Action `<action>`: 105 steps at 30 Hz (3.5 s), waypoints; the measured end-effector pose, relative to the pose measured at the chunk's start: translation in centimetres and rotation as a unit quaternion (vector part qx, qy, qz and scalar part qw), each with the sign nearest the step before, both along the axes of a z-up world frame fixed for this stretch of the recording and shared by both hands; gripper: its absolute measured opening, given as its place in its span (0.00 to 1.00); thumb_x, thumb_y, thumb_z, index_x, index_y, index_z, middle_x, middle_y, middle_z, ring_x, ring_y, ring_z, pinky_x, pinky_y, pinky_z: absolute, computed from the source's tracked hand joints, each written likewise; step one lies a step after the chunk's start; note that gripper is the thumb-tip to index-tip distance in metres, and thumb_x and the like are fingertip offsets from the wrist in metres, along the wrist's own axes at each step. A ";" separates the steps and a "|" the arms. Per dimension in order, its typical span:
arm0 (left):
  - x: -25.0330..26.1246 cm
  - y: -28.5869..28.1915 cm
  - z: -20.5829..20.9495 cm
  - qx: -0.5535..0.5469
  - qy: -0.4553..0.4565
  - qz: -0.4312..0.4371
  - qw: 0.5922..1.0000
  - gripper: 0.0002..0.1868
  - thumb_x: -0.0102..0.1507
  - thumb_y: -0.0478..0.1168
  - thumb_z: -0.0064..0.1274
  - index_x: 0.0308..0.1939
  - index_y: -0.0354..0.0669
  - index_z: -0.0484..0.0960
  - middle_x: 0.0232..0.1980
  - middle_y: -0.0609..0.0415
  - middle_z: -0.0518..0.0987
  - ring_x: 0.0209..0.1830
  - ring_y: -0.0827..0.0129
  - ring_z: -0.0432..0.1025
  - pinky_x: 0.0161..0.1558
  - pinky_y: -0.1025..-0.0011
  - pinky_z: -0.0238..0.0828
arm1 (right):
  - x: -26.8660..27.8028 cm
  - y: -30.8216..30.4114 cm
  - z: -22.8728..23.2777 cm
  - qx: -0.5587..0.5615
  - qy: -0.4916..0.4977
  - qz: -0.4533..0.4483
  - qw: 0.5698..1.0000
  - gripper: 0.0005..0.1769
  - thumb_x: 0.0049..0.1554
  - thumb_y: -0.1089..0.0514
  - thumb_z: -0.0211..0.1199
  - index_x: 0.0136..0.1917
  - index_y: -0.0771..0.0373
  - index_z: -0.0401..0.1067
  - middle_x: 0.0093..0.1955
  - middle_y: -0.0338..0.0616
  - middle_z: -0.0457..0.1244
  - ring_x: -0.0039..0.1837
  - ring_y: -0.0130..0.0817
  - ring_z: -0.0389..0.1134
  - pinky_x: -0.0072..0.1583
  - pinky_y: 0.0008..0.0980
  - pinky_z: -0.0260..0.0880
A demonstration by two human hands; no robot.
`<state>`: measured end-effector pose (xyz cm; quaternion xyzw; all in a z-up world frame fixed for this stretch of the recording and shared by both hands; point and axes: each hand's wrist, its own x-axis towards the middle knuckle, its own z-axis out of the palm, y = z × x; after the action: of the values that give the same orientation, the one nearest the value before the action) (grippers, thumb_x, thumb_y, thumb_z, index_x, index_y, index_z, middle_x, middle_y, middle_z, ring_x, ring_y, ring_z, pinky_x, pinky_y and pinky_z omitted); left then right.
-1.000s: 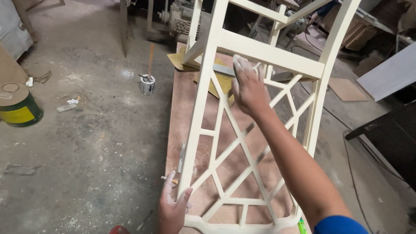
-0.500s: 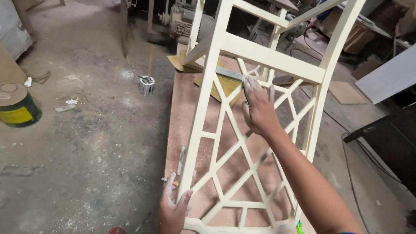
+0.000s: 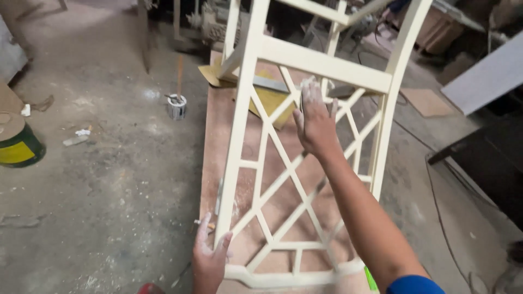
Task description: Sanding the intricate wooden frame of a chair back with sandpaper to smooth the surface.
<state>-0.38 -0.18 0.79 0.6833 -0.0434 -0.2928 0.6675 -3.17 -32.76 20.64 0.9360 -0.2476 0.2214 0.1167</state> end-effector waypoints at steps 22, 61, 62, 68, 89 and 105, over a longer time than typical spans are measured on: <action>0.4 -1.0 1.5 -0.082 0.046 0.021 0.995 0.41 0.57 0.39 0.64 0.75 0.54 0.71 0.42 0.48 0.84 0.14 0.64 0.68 0.17 0.69 0.61 | -2.4 0.2 0.9 0.055 -0.069 -0.032 0.996 0.40 0.64 0.55 0.42 0.85 0.57 0.34 0.88 0.47 0.33 0.87 0.42 0.31 0.80 0.63 0.24; 0.7 -2.6 -2.4 -0.062 0.035 0.045 0.996 0.47 0.49 0.43 0.65 0.74 0.50 0.72 0.52 0.48 0.80 0.14 0.59 0.72 0.14 0.67 0.65 | -3.2 -2.3 2.8 0.059 -0.034 0.035 0.997 0.33 0.67 0.50 0.40 0.81 0.67 0.50 0.84 0.55 0.46 0.85 0.48 0.42 0.79 0.62 0.25; 0.6 -2.8 -2.6 -0.064 0.044 0.054 0.996 0.47 0.48 0.44 0.66 0.73 0.49 0.73 0.51 0.47 0.81 0.13 0.58 0.71 0.14 0.67 0.63 | -3.2 -2.5 2.7 0.055 -0.032 0.036 0.997 0.33 0.67 0.50 0.40 0.80 0.68 0.51 0.84 0.56 0.45 0.85 0.48 0.42 0.80 0.62 0.24; 0.3 -2.3 0.1 -0.053 0.038 0.046 0.997 0.47 0.50 0.46 0.64 0.75 0.48 0.71 0.48 0.47 0.80 0.16 0.59 0.72 0.15 0.66 0.66 | -2.3 -2.0 4.3 0.050 -0.044 0.026 0.997 0.32 0.62 0.64 0.42 0.79 0.70 0.52 0.80 0.60 0.51 0.83 0.54 0.47 0.80 0.62 0.36; 0.7 -2.9 -3.3 -0.098 0.088 0.032 0.991 0.48 0.53 0.37 0.64 0.79 0.45 0.65 0.42 0.40 0.81 0.18 0.53 0.73 0.23 0.64 0.72 | -1.3 -5.7 3.0 -0.004 -0.060 0.090 0.994 0.31 0.64 0.57 0.41 0.77 0.74 0.57 0.79 0.65 0.53 0.82 0.57 0.50 0.79 0.64 0.35; 0.4 -2.9 -6.2 -0.127 -0.045 0.057 0.989 0.52 0.49 0.48 0.64 0.78 0.37 0.67 0.38 0.46 0.82 0.21 0.58 0.77 0.26 0.71 0.72 | -2.1 -3.6 3.3 0.056 -0.014 -0.011 0.998 0.40 0.69 0.36 0.26 0.85 0.60 0.32 0.88 0.49 0.32 0.87 0.43 0.30 0.80 0.56 0.17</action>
<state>0.05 -3.04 -5.40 0.6068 -0.0709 -0.2149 0.7620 -5.24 -36.36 23.90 0.9351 -0.2711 0.2192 0.0632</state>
